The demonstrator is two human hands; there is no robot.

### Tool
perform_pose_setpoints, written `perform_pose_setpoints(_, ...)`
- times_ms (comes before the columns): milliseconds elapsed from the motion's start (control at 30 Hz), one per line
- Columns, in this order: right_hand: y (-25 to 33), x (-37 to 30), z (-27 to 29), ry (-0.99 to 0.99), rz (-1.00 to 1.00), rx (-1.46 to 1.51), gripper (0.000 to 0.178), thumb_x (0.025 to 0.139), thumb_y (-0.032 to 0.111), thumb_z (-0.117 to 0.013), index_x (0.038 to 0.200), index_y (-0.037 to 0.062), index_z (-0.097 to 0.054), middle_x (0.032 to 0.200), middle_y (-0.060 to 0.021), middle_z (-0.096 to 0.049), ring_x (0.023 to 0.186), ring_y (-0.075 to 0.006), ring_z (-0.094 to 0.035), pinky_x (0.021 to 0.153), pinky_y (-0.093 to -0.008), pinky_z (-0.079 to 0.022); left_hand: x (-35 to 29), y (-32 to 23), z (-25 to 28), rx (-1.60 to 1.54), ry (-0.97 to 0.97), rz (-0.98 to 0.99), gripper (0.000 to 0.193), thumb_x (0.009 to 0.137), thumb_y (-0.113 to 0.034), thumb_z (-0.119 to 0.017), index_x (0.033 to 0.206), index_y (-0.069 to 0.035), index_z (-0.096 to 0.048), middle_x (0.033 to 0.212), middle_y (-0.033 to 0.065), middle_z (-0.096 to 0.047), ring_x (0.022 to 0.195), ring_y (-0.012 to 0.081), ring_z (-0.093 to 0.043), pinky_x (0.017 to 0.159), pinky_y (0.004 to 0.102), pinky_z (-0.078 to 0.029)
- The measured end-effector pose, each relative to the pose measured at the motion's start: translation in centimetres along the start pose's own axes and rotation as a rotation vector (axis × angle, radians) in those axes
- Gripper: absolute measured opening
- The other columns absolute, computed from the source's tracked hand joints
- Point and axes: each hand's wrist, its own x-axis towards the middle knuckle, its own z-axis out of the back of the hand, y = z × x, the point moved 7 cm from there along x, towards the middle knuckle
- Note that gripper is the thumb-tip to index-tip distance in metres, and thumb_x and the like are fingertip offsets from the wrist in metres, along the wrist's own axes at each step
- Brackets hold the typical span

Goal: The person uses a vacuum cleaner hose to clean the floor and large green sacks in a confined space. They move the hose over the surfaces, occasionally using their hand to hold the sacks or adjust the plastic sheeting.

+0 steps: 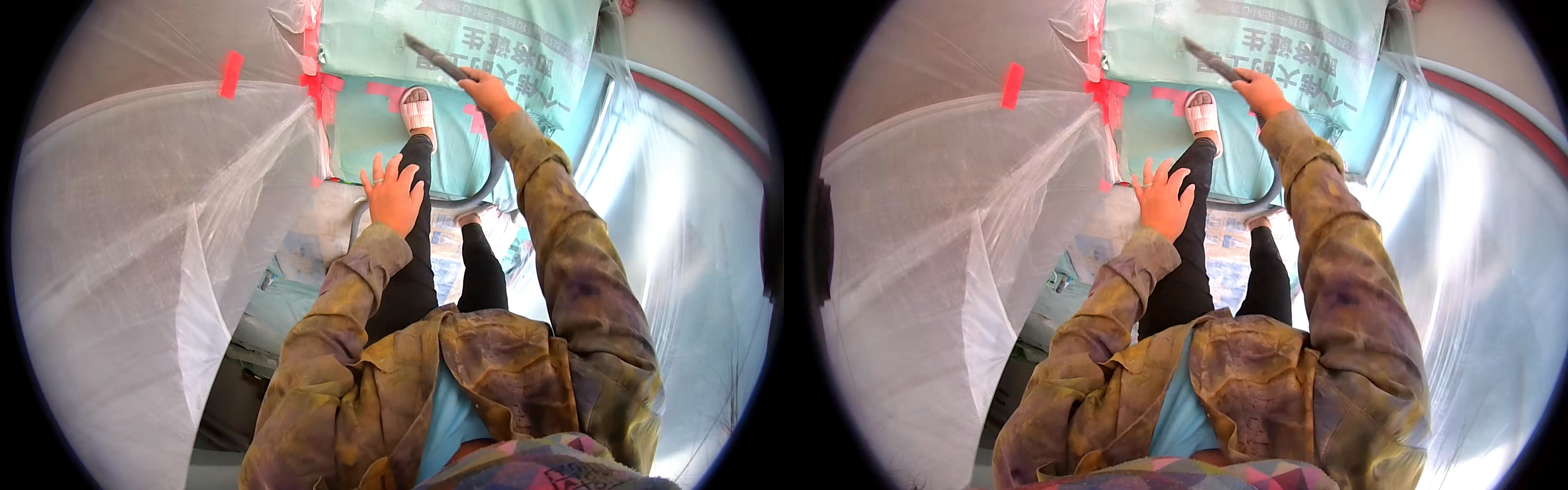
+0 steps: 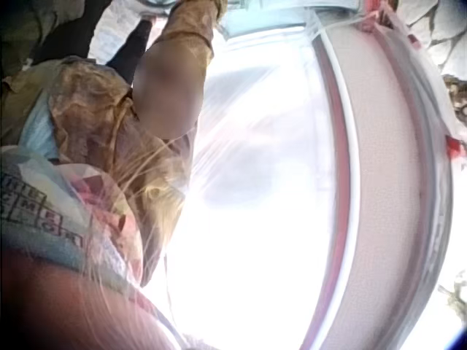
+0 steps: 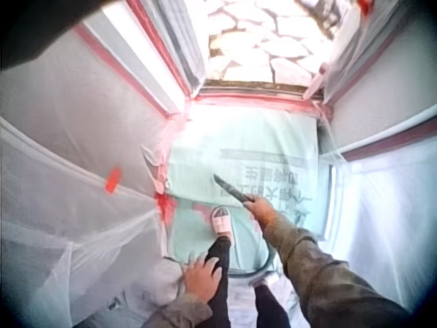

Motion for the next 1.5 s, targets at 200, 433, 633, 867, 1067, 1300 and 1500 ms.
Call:
perform_pose_setpoints(200, -14.3, -2.7, 14.1, -0.314, -0.206, 0.543, 0.04, 0.09, 0.03, -0.065, 0.126, 0.0122, -0.068, 0.086, -0.0014, -0.063, 0.074, -0.0111, -0.057, 0.062, -0.0328, -0.048, 4.6, 0.1, 0.3, -0.091, 0.143, -0.058, 0.033, 0.088, -0.027, -0.067, 0.12, -0.016, -0.064, 0.14, 0.0091, -0.05, 0.142, 0.0396, -0.031, 0.114, 0.0671, -0.016)
perform_pose_setpoints(433, -2.4, -13.2, 17.0, -0.557, -0.328, 0.599, 0.046, 0.093, 0.023, -0.063, 0.137, 0.0096, -0.059, 0.072, 0.001, -0.054, 0.051, -0.0104, -0.048, 0.046, -0.0259, -0.041, 4.7, 2.0, 1.5, -0.04, 0.222, -0.054, 0.034, 0.089, -0.026, -0.066, 0.121, -0.015, -0.064, 0.138, 0.0093, -0.051, 0.142, 0.0383, -0.032, 0.115, 0.0653, -0.017)
perform_pose_setpoints(633, 15.4, -10.7, 15.7, -0.46, -0.06, 0.736, 0.045, 0.095, 0.021, -0.063, 0.139, 0.0115, -0.057, 0.078, 0.0007, -0.056, 0.055, -0.009, -0.048, 0.048, -0.0256, -0.042, 5.3, 1.4, 1.7, 0.018, 0.294, -0.032, 0.052, 0.088, -0.027, -0.069, 0.135, -0.011, -0.052, 0.141, 0.0098, -0.05, 0.144, 0.0389, -0.03, 0.116, 0.0644, -0.015)
perform_pose_setpoints(867, 20.9, -2.1, 17.2, -0.28, 0.008, 0.639, 0.044, 0.094, 0.023, -0.064, 0.134, 0.0068, -0.059, 0.082, 0.0002, -0.057, 0.061, -0.0093, -0.053, 0.05, -0.0253, -0.046, 9.3, 3.9, 2.4, 0.062, 0.356, 0.091, 0.068, 0.088, -0.03, -0.068, 0.146, -0.008, -0.039, 0.144, 0.0119, -0.047, 0.144, 0.0404, -0.028, 0.117, 0.0644, -0.014)
perform_pose_setpoints(1067, 18.0, 6.9, 19.8, -0.285, -0.035, 0.512, 0.047, 0.092, 0.026, -0.064, 0.134, 0.0045, -0.058, 0.083, -0.0005, -0.057, 0.062, -0.0108, -0.053, 0.051, -0.027, -0.047, 16.3, 6.7, 2.5, 0.106, 0.399, 0.277, 0.071, 0.087, -0.031, -0.065, 0.148, -0.006, -0.037, 0.143, 0.0146, -0.05, 0.144, 0.0416, -0.03, 0.117, 0.0641, -0.013)
perform_pose_setpoints(1300, 17.4, 16.9, 23.8, -0.221, -0.051, 0.684, 0.037, 0.094, 0.027, -0.06, 0.121, 0.0023, -0.058, 0.08, -0.0042, -0.055, 0.056, -0.014, -0.053, 0.051, -0.0311, -0.049, 29.4, 3.3, 1.1, 0.037, 0.368, 0.318, 0.066, 0.088, -0.028, -0.064, 0.146, -0.004, -0.04, 0.14, 0.0179, -0.053, 0.138, 0.0422, -0.039, 0.116, 0.0585, -0.023)
perform_pose_setpoints(1500, 13.9, 21.8, 23.2, -0.216, -0.184, 1.247, 0.02, 0.097, 0.026, -0.055, 0.098, 0.0073, -0.05, 0.079, -0.0083, -0.057, 0.055, -0.0206, -0.056, 0.052, -0.0364, -0.05, 42.9, -6.7, -3.0, -0.933, 0.341, 0.299, 0.063, 0.094, -0.038, -0.064, 0.143, -0.002, -0.046, 0.127, 0.0153, -0.062, 0.122, 0.0255, -0.056, 0.104, 0.0346, -0.041)
